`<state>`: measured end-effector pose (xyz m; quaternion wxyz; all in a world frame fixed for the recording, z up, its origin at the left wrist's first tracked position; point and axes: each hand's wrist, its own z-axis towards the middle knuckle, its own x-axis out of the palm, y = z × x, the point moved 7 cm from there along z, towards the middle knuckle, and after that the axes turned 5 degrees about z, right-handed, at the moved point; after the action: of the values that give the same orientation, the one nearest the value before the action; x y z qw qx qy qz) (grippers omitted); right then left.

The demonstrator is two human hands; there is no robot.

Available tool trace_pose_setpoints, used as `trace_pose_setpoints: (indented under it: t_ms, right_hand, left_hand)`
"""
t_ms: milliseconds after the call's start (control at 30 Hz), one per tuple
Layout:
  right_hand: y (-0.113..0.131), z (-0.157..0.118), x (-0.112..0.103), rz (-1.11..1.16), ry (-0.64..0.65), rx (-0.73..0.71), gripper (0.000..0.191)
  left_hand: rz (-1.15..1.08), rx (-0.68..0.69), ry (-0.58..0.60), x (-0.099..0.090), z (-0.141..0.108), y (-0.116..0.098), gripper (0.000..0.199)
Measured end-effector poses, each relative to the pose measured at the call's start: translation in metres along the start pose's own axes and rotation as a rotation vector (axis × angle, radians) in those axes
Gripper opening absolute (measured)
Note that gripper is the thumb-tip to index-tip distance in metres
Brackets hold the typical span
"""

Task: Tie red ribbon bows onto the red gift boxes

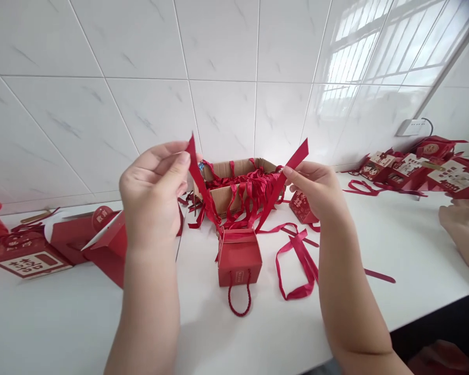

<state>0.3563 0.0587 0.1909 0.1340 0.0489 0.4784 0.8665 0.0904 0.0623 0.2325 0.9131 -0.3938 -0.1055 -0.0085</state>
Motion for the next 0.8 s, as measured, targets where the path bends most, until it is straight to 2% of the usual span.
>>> trace_pose_setpoints:
  t_ms: [133,300,567,667,800]
  right_hand:
    - [0.003,-0.001,0.007,0.069,-0.016,-0.024,0.027]
    - [0.016,-0.008,0.018,0.105,-0.036,-0.095,0.024]
    - [0.032,-0.02,0.02,0.12,-0.118,-0.209,0.023]
    - [0.034,-0.022,0.017,0.087,-0.153,-0.207,0.023]
    - [0.036,-0.025,0.019,0.133,-0.136,-0.188,0.018]
  left_hand:
    - [0.044,-0.034,-0.043,0.017,-0.003,0.009,0.03]
    - [0.144,-0.012,-0.047,0.035,-0.013,0.011,0.016]
    - [0.258,0.113,-0.117,0.04,-0.029,-0.009,0.014]
    - [0.251,0.098,-0.105,0.043,-0.029,-0.006,0.017]
    - [0.232,0.068,-0.072,0.048,-0.031,-0.005,0.022]
